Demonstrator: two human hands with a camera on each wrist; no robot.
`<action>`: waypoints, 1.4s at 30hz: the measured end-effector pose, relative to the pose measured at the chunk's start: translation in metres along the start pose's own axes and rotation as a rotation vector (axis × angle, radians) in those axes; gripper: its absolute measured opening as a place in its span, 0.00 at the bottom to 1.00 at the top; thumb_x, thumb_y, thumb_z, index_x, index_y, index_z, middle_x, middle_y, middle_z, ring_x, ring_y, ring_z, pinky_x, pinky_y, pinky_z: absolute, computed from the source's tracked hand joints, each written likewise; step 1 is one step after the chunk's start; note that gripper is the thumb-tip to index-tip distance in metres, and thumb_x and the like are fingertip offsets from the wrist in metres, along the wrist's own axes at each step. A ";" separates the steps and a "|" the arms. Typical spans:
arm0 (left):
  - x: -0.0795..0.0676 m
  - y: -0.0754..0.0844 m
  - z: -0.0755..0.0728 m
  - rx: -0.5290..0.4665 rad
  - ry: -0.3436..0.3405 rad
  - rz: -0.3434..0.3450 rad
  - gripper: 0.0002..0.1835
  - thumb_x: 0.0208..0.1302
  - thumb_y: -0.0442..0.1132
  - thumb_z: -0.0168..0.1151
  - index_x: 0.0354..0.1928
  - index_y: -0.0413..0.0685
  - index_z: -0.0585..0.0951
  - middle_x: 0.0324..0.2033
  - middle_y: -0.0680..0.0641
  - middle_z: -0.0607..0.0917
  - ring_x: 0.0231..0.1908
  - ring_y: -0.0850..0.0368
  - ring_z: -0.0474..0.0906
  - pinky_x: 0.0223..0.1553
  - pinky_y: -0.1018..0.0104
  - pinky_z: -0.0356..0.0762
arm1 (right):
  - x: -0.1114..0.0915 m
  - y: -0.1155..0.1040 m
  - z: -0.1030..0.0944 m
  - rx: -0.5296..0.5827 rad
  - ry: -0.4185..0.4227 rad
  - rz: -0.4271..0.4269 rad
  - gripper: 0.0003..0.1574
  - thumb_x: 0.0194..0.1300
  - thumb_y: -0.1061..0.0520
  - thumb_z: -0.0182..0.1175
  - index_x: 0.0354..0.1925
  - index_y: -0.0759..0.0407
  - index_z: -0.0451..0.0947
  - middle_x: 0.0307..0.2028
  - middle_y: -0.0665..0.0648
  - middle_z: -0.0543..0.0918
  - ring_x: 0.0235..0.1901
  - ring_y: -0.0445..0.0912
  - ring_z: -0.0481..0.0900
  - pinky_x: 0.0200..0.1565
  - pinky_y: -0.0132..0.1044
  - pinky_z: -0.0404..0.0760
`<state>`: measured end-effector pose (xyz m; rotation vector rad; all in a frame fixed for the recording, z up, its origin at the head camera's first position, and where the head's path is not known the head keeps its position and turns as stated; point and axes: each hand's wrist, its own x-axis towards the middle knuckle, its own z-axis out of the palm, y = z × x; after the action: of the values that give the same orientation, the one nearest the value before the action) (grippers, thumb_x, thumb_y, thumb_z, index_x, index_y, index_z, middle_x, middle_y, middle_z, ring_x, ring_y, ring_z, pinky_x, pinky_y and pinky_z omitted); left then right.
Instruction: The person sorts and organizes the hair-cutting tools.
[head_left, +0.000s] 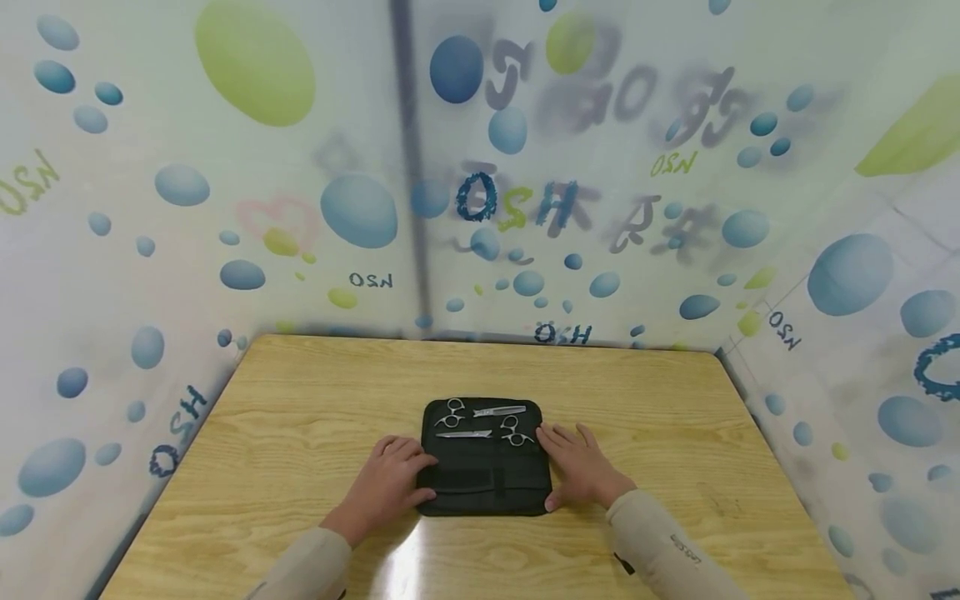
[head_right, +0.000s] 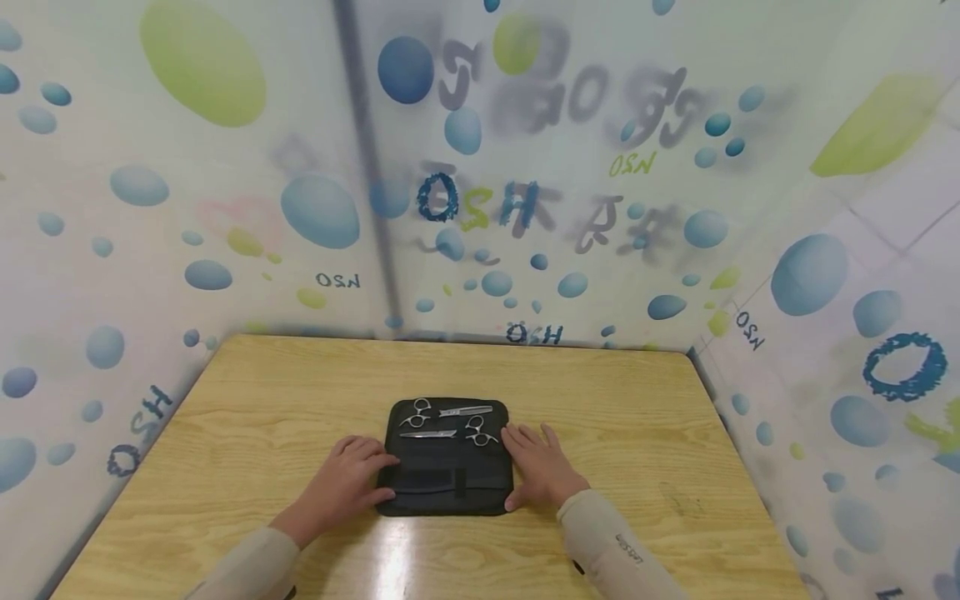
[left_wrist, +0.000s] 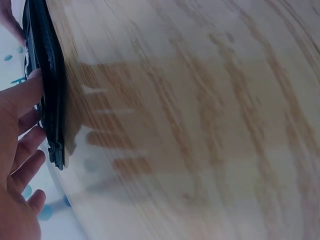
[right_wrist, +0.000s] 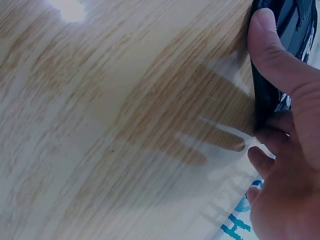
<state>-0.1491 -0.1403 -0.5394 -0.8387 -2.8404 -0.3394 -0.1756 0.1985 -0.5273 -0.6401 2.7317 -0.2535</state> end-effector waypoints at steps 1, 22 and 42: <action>-0.001 0.000 0.000 -0.002 0.010 0.001 0.20 0.50 0.56 0.74 0.43 0.55 0.86 0.39 0.54 0.82 0.49 0.54 0.76 0.60 0.49 0.69 | 0.000 0.000 0.000 0.001 -0.001 0.001 0.72 0.41 0.34 0.76 0.75 0.57 0.53 0.76 0.55 0.57 0.75 0.55 0.53 0.74 0.61 0.41; 0.003 0.003 -0.001 -0.064 -0.084 -0.038 0.15 0.50 0.44 0.74 0.42 0.57 0.87 0.41 0.54 0.85 0.52 0.52 0.76 0.60 0.46 0.68 | 0.000 0.000 0.001 -0.012 0.004 -0.004 0.72 0.41 0.34 0.76 0.75 0.57 0.53 0.75 0.55 0.57 0.75 0.55 0.54 0.73 0.61 0.42; 0.003 -0.006 -0.010 -0.082 -0.072 -0.014 0.13 0.50 0.42 0.75 0.40 0.59 0.88 0.39 0.60 0.89 0.51 0.52 0.79 0.59 0.46 0.69 | 0.002 0.004 -0.007 0.006 -0.009 -0.034 0.65 0.45 0.40 0.77 0.74 0.58 0.58 0.74 0.57 0.62 0.74 0.57 0.56 0.72 0.62 0.43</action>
<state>-0.1543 -0.1459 -0.5304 -0.8633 -2.9178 -0.4385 -0.1808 0.2015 -0.5223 -0.6849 2.7121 -0.2656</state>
